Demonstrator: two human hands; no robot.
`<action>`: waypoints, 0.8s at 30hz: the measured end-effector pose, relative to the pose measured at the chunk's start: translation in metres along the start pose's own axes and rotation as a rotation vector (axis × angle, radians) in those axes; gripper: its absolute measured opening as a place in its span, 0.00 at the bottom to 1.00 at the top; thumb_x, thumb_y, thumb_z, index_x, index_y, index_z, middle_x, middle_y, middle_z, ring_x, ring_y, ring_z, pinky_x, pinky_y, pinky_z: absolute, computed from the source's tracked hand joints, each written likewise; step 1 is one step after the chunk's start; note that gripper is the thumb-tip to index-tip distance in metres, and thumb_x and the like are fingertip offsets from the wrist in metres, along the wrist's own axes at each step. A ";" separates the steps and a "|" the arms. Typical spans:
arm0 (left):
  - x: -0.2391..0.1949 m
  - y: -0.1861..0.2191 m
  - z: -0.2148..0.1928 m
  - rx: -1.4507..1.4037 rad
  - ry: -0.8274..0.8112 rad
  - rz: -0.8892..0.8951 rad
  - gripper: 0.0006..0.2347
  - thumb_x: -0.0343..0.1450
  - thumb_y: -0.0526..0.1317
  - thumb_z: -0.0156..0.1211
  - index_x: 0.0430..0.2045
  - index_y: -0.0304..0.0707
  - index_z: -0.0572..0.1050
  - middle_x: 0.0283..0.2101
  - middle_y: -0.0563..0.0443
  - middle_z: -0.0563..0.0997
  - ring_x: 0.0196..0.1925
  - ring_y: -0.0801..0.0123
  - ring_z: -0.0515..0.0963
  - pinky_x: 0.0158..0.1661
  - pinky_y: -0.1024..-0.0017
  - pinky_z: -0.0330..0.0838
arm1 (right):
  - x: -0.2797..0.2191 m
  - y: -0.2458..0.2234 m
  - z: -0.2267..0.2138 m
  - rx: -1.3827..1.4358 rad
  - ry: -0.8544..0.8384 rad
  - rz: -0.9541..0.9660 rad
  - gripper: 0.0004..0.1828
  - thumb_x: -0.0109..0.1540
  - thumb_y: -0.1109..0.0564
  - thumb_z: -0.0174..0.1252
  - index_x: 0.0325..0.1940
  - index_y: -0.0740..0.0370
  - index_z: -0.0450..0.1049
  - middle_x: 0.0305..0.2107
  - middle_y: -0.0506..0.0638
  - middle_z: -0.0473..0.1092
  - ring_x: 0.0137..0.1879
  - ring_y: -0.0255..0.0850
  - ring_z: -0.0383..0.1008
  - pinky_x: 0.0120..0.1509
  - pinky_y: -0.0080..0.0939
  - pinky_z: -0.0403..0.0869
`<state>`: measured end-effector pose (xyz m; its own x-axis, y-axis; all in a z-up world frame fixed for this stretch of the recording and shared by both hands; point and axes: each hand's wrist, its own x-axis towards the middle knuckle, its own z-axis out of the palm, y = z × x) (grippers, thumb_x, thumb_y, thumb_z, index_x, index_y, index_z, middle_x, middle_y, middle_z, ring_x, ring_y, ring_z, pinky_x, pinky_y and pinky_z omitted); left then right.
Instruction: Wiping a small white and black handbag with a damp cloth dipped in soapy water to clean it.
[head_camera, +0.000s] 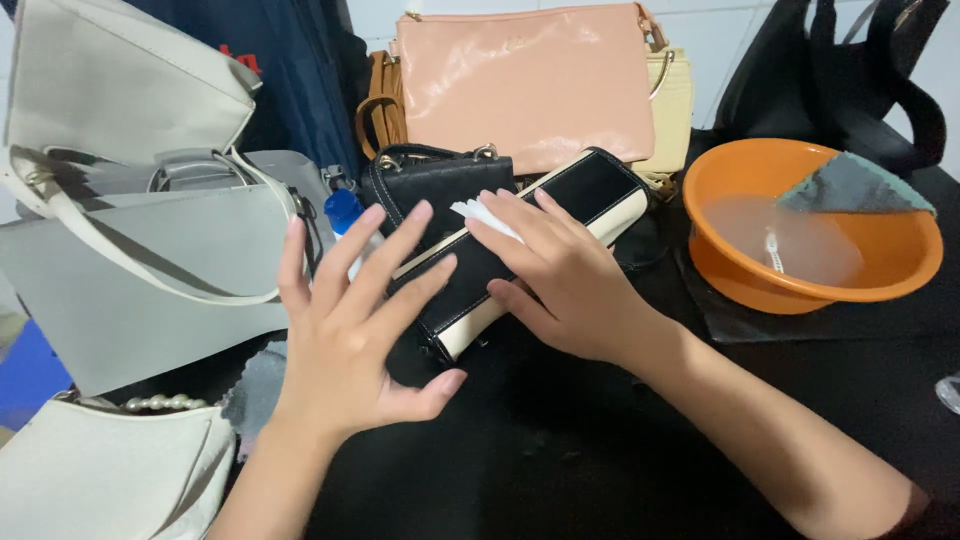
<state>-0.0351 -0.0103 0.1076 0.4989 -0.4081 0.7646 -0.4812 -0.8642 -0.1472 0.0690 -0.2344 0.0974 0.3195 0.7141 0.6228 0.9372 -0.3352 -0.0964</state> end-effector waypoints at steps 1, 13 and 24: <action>0.001 0.002 -0.002 0.006 -0.003 0.000 0.29 0.69 0.65 0.47 0.57 0.49 0.76 0.69 0.43 0.70 0.73 0.45 0.66 0.71 0.37 0.36 | 0.000 0.000 0.000 0.004 0.003 -0.003 0.26 0.70 0.52 0.48 0.71 0.66 0.63 0.69 0.68 0.60 0.76 0.63 0.60 0.78 0.67 0.56; 0.003 0.005 -0.002 0.020 -0.156 -0.048 0.25 0.71 0.63 0.48 0.55 0.50 0.78 0.73 0.48 0.64 0.76 0.48 0.61 0.71 0.36 0.33 | -0.005 0.005 0.002 -0.037 0.114 -0.059 0.27 0.73 0.46 0.44 0.70 0.67 0.65 0.67 0.67 0.64 0.73 0.64 0.65 0.77 0.67 0.61; 0.054 0.012 0.038 0.027 -0.182 0.006 0.33 0.72 0.66 0.50 0.61 0.37 0.74 0.74 0.44 0.62 0.75 0.47 0.59 0.71 0.34 0.35 | -0.008 0.016 -0.008 0.531 0.031 0.235 0.39 0.71 0.57 0.45 0.78 0.69 0.32 0.78 0.67 0.38 0.84 0.56 0.43 0.83 0.53 0.47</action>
<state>0.0133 -0.0539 0.1229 0.6195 -0.4575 0.6379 -0.4659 -0.8683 -0.1704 0.0803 -0.2502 0.0969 0.5306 0.6371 0.5591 0.7858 -0.1224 -0.6063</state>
